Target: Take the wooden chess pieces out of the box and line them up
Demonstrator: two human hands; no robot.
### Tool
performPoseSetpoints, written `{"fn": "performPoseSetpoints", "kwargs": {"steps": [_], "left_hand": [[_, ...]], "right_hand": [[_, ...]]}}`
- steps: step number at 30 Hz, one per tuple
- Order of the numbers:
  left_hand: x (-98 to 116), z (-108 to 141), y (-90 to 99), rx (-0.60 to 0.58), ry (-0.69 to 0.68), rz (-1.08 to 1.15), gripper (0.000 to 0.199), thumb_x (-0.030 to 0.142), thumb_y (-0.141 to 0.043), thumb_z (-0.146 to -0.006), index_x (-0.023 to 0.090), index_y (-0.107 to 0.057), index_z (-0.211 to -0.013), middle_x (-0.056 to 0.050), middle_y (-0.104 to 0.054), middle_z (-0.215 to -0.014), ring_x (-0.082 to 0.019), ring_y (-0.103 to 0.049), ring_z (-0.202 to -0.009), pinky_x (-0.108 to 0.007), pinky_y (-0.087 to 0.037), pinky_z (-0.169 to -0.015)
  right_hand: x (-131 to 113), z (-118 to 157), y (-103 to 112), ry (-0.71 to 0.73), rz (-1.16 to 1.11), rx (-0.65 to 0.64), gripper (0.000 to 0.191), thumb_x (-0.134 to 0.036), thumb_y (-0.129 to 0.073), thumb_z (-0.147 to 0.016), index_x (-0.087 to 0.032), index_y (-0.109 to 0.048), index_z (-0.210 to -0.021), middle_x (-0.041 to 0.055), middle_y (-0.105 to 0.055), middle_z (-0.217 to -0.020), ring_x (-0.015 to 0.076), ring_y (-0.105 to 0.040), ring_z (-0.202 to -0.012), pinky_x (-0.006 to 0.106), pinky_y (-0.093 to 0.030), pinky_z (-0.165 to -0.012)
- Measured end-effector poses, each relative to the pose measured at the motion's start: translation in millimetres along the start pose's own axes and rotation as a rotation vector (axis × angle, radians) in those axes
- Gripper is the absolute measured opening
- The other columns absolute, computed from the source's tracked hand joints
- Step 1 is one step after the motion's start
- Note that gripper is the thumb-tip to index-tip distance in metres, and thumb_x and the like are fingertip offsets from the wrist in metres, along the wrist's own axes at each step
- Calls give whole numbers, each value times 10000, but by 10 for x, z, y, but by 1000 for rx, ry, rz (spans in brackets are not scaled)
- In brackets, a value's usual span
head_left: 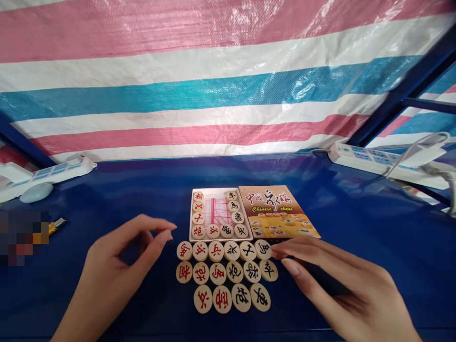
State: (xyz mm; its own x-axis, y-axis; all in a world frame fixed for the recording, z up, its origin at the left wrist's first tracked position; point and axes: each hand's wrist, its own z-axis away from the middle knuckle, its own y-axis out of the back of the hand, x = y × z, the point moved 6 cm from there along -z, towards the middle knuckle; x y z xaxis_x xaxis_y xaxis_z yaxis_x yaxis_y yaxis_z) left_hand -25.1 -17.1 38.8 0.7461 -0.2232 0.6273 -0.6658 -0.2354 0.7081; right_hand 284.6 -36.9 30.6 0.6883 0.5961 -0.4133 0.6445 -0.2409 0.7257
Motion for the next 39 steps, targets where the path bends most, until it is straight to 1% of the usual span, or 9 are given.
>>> {"fn": "performPoseSetpoints", "kwargs": {"steps": [4, 7, 9, 12, 15, 18, 24, 29, 39], "left_hand": [[267, -374, -90, -151, -186, -36, 110, 353, -605, -924, 336, -668, -1012, 72, -660, -789, -98, -588, -643, -210, -451, -541], [458, -554, -169, -107, -437, -183, 157, 257, -550, -949, 287, -671, -1043, 30, -675, -1047, -139, -622, -947, -262, -507, -799], [477, -630, -262, -82, -538, -293, 186, 237, -509, -970, 248, -670, -1063, -5, -657, -1164, -186, -578, -1133, -351, -458, -974], [355, -717, -388, -64, -532, -413, 224, 281, -474, -995, 228, -663, -1103, -37, -632, -1260, -245, -504, -1280, -450, -390, -1053], [242, -726, -433, -49, -525, -448, 263, 295, -451, -1007, 231, -645, -1174, -44, -593, -1338, -262, -420, -1374, -486, -328, -1114], [208, -680, -433, -63, -541, -393, 254, 261, -441, -1009, 232, -646, -1155, -36, -603, -1316, -231, -444, -1356, -439, -359, -1095], [306, -576, -446, -82, -641, -320, 164, 219, -499, -983, 206, -663, -978, -30, -644, -1228, -212, -516, -1267, -396, -396, -1040], [307, -553, -461, -74, -692, -364, 158, 208, -517, -974, 198, -671, -1006, -44, -648, -1219, -221, -543, -1219, -402, -403, -1011], [317, -541, -490, -105, -635, -344, 216, 201, -511, -967, 259, -710, -1031, -3, -663, -1237, -245, -514, -1272, -459, -352, -1061]], "right_hand": [[-6, -371, 8, 73, 3, -57, 210, -256, -616, -914, -291, -655, -1117, 4, -710, -1100, 210, -685, -980, 317, -553, -811], [-12, -741, -123, 123, 55, -184, 202, -249, -473, -987, -234, -671, -1023, 48, -696, -1085, 236, -646, -1023, 370, -517, -840], [-9, -928, -268, 177, 156, -276, 241, -257, -434, -1000, -217, -670, -1016, 66, -691, -1025, 249, -622, -976, 407, -495, -830], [45, -1059, -433, 213, 271, -286, 267, -260, -405, -1009, -185, -661, -1028, 88, -660, -1067, 251, -571, -974, 418, -469, -815], [117, -1017, -485, 224, 325, -219, 269, -261, -420, -1006, -180, -651, -1117, 100, -613, -1196, 269, -531, -1067, 442, -440, -859], [172, -921, -466, 203, 295, -197, 265, -267, -443, -1004, -191, -646, -1157, 84, -608, -1206, 256, -529, -1070, 444, -424, -899], [101, -873, -442, 209, 236, -177, 234, -256, -466, -1000, -187, -687, -973, 59, -638, -1119, 219, -541, -1007, 386, -415, -833], [10, -836, -467, 252, 265, -177, 234, -231, -467, -994, -176, -682, -922, 70, -644, -1120, 229, -538, -1043, 379, -396, -813], [-1, -831, -480, 239, 227, -233, 243, -231, -463, -987, -188, -681, -889, 83, -624, -1203, 261, -532, -1115, 401, -438, -854]]}}
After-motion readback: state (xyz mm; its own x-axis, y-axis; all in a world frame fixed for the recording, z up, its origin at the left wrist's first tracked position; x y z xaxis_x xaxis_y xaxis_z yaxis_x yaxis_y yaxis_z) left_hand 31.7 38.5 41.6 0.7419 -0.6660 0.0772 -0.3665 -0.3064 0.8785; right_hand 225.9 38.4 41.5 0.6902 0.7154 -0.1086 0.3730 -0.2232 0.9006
